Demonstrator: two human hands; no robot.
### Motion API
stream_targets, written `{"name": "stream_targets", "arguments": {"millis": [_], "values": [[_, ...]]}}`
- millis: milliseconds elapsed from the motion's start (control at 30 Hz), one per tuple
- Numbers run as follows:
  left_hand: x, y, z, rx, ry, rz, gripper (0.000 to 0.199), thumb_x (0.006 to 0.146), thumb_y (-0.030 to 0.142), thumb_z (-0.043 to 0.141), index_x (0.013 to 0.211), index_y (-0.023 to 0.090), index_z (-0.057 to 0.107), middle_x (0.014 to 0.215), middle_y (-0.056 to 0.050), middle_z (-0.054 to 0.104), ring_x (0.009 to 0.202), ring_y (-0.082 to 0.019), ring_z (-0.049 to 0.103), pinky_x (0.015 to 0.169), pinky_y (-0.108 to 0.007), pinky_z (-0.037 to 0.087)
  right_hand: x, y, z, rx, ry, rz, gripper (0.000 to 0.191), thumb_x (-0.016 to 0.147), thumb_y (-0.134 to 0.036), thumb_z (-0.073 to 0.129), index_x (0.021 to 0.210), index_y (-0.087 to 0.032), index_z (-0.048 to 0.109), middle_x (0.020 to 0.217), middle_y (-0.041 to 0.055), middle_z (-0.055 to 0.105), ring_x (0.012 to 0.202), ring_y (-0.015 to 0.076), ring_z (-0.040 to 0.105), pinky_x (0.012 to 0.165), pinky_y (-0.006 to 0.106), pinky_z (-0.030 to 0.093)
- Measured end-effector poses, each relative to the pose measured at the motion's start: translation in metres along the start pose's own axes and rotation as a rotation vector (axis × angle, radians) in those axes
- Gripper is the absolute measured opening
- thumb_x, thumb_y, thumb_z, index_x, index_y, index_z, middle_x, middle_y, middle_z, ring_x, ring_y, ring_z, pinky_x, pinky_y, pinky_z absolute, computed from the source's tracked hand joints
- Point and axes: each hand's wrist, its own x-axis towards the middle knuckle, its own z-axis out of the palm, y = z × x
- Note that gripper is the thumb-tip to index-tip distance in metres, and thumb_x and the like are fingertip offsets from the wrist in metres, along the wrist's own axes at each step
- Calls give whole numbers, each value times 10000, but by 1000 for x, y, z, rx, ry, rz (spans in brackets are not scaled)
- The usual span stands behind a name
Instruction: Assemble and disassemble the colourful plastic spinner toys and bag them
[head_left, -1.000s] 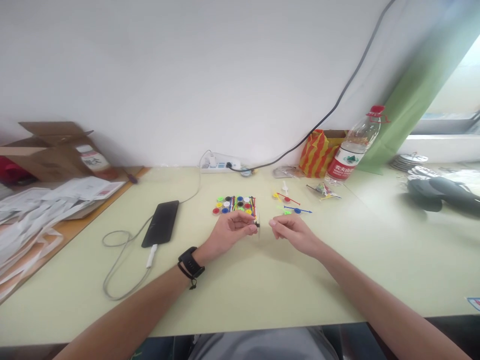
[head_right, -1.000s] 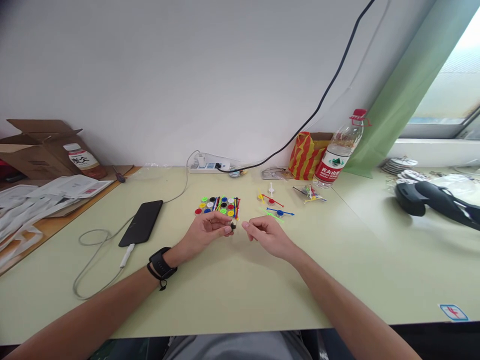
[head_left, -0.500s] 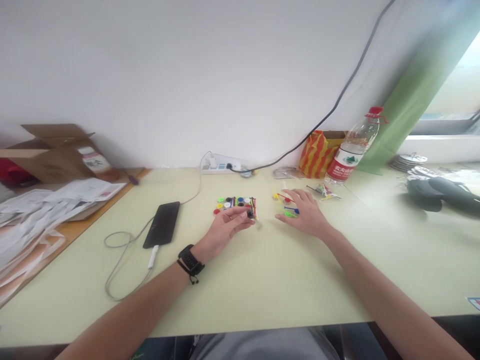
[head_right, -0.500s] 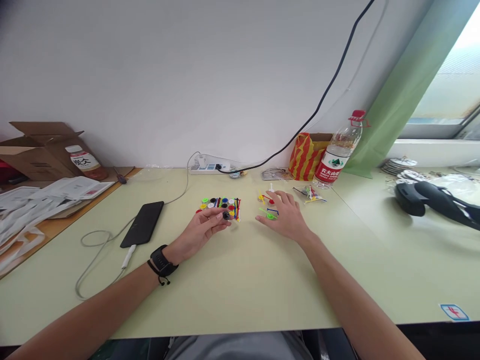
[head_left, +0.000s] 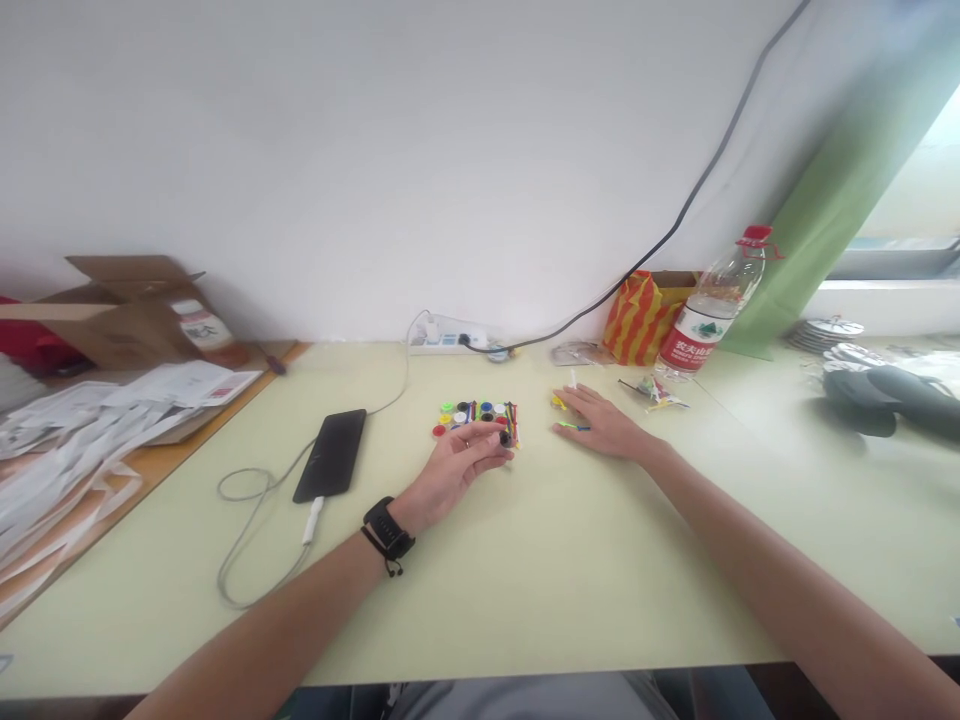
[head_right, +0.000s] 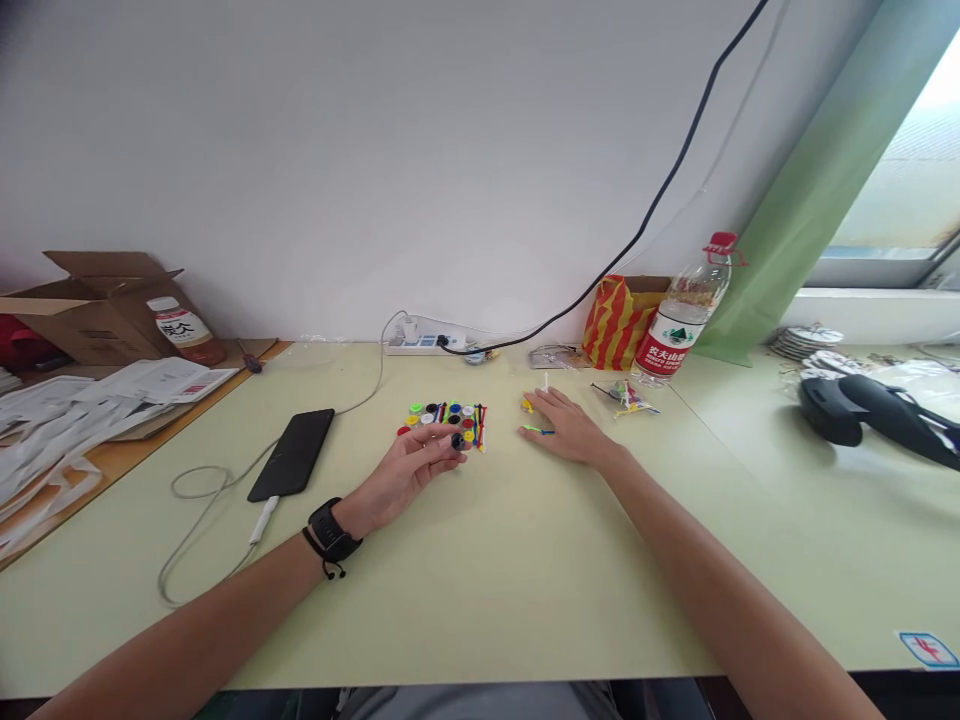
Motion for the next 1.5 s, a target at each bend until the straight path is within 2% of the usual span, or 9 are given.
{"name": "stream_targets", "arguments": {"millis": [167,367,533,733,933,1033,1133,1300,1500], "values": [[0,1,0,-2,-6,-3,368,816,309,873,1115,138,745,1036,-98,787,925,-196,763,951,-326,572,-20,7,6,86,89,-83,615,1017,-582,444,1554,-281,468,1544,108,540,1428,308,504,1204,519,410],[2,0,-1,-23,-10,13,340,819,309,869,1092,143,754,1057,-97,787,930,-193,762,976,-330,562,-70,-8,2,127,145,-180,513,1009,-489,542,1480,-286,524,1479,118,591,1367,308,563,1166,520,470],[3,-1,-2,-34,-12,28,327,839,302,849,1106,143,747,1067,-99,782,937,-194,760,968,-320,564,-104,-39,-4,167,108,-275,434,1017,-371,554,1438,-265,539,1434,151,599,1335,307,581,1122,500,511],[3,-2,-1,-35,-23,24,308,869,304,816,1127,158,732,1022,-102,791,927,-200,765,969,-338,559,-123,-96,-6,262,15,-479,351,989,-231,566,1340,-231,567,1279,149,677,1245,280,618,1062,455,538],[6,-3,-3,-12,-32,43,268,832,295,833,1034,143,743,1049,-106,785,919,-229,767,958,-370,563,-127,-129,2,238,-18,-657,254,945,-304,622,1177,-202,605,1280,166,666,1112,278,647,969,443,543],[7,-4,-4,0,-68,41,321,861,420,786,993,130,750,1052,-125,778,906,-261,767,940,-403,572,-122,-129,7,169,20,-700,369,941,-380,631,1255,-190,590,1304,181,657,1094,290,648,929,452,542],[6,-6,-2,60,-106,22,458,887,567,717,986,121,745,1073,-146,765,888,-268,765,895,-403,584,-112,-121,10,112,84,-703,560,912,-509,654,1357,-186,549,1347,191,640,1159,321,625,983,502,508],[1,-12,2,430,-121,147,337,829,440,824,956,149,710,943,-79,738,840,-225,747,816,-351,593,-96,-108,8,88,171,-620,873,793,-700,715,1472,-213,462,1405,188,603,1295,372,537,1087,570,416],[-8,-12,7,752,-236,314,205,956,367,679,993,186,767,986,-83,763,939,-223,699,878,-325,542,-82,-112,6,89,180,-488,1149,717,-772,737,1608,-211,276,1524,202,495,1387,404,451,1134,587,370]]}}
